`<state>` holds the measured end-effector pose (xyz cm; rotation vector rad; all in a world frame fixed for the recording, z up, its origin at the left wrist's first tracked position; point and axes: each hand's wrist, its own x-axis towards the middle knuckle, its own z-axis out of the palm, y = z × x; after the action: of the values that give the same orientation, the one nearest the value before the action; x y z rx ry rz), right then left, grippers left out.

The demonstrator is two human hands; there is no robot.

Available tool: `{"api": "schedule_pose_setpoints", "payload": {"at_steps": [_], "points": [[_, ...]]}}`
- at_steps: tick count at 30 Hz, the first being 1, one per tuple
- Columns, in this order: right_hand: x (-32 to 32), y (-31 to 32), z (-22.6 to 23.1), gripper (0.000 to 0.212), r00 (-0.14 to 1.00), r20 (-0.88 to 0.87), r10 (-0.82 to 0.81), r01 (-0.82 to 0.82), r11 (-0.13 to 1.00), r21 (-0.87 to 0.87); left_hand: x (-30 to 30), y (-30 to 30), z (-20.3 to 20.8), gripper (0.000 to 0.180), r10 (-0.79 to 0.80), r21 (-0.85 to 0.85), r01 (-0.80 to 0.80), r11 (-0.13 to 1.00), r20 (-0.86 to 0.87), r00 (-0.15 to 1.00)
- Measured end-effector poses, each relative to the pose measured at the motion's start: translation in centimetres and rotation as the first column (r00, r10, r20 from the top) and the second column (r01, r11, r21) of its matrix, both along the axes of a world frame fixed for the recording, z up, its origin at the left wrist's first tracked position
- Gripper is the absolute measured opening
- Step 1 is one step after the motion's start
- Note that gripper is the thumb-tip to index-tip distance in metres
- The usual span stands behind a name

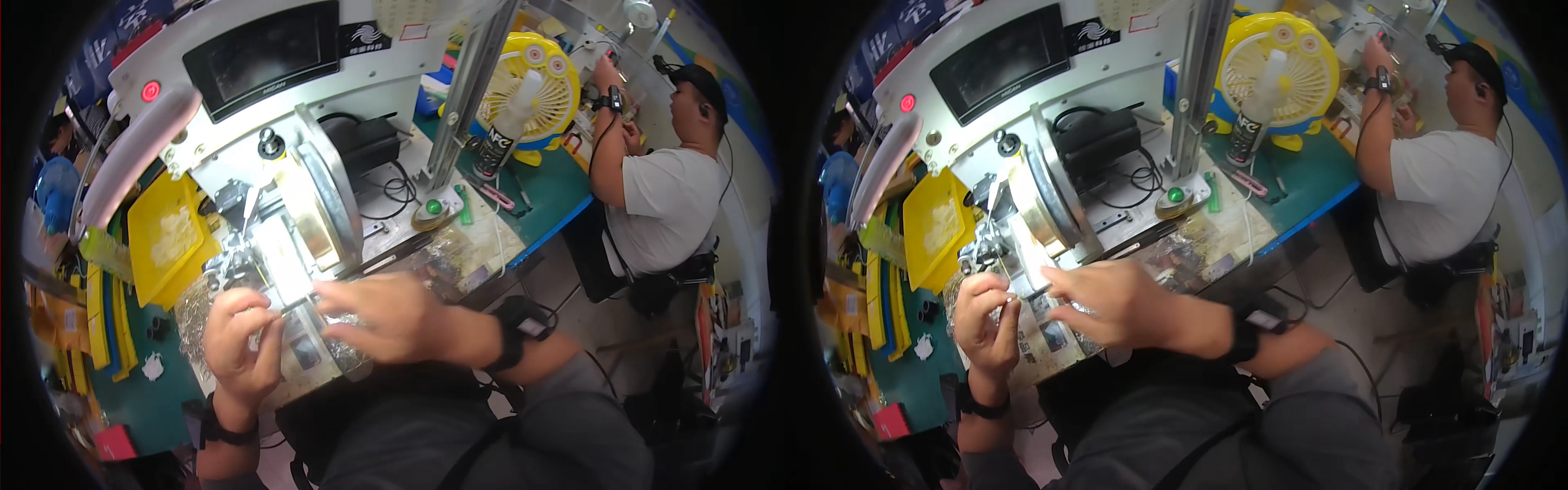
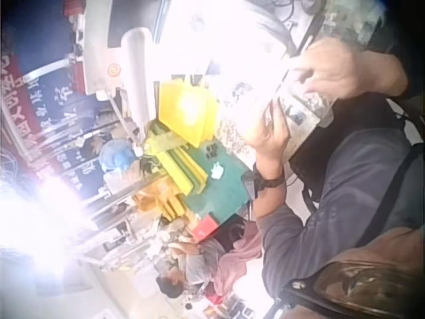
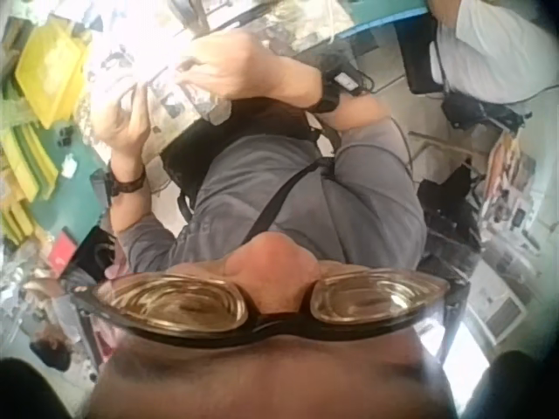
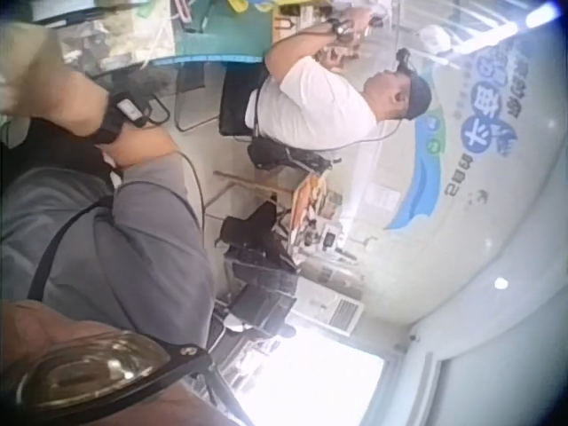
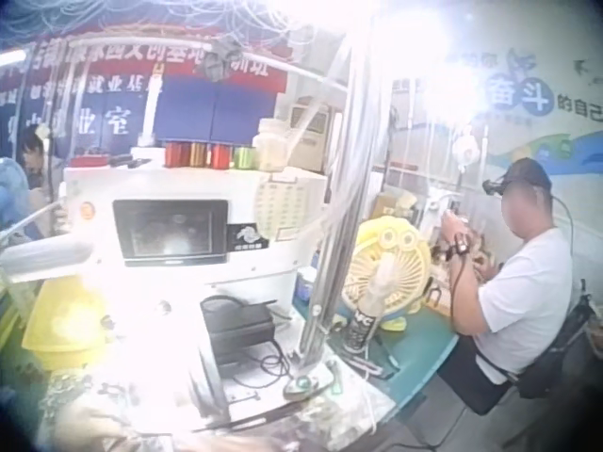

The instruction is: Assembling and gluing small mechanical components at a factory workstation.

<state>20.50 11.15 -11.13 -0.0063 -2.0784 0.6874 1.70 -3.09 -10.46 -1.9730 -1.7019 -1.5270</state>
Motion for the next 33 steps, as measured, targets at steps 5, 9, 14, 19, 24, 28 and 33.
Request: {"api": "schedule_pose_setpoints", "payload": {"at_steps": [5, 9, 14, 19, 24, 28, 33], "points": [[7.3, 15.7, 3.2, 0.017, 0.824, -0.17, -0.541, 0.358, 0.728, -0.584, -0.1, -1.0, -0.3, 0.019, 0.061, -0.021, -0.061, 0.998, -0.029, 0.998], [11.1, 25.1, 6.8, 0.05, 0.495, 0.03, -0.868, 0.865, 0.49, -0.109, -0.2, -0.1, -1.2, 0.022, -0.013, 0.006, 0.013, 1.0, 0.029, 0.999], [11.9, 29.4, 8.2, 0.046, 0.437, 0.173, -0.883, 0.899, 0.435, -0.049, -0.2, 0.8, -0.9, 0.029, -0.049, 0.035, 0.05, 0.998, -0.023, 0.999], [12.0, 19.6, 10.2, 0.043, 0.329, -0.221, -0.918, 0.93, 0.274, 0.247, -1.0, 0.7, -1.6, 0.028, -0.072, 0.1, 0.074, 0.992, -0.027, 0.997], [6.7, 7.6, 6.6, 0.039, 0.878, -0.405, -0.256, 0.03, 0.873, -0.487, -1.4, 0.6, -2.1, 0.028, -0.077, 0.112, 0.081, 0.99, -0.032, 0.996], [2.7, 3.2, 5.2, 0.047, 0.987, -0.149, 0.063, -0.095, 0.971, -0.221, -1.5, 0.7, -2.0, 0.026, -0.068, 0.103, 0.075, 0.992, -0.067, 0.995], [0.0, 1.2, 5.3, 0.046, 0.993, -0.099, 0.065, -0.094, 0.938, -0.333, -1.5, 0.8, -1.9, 0.023, -0.062, 0.108, 0.069, 0.992, -0.064, 0.996]]}}
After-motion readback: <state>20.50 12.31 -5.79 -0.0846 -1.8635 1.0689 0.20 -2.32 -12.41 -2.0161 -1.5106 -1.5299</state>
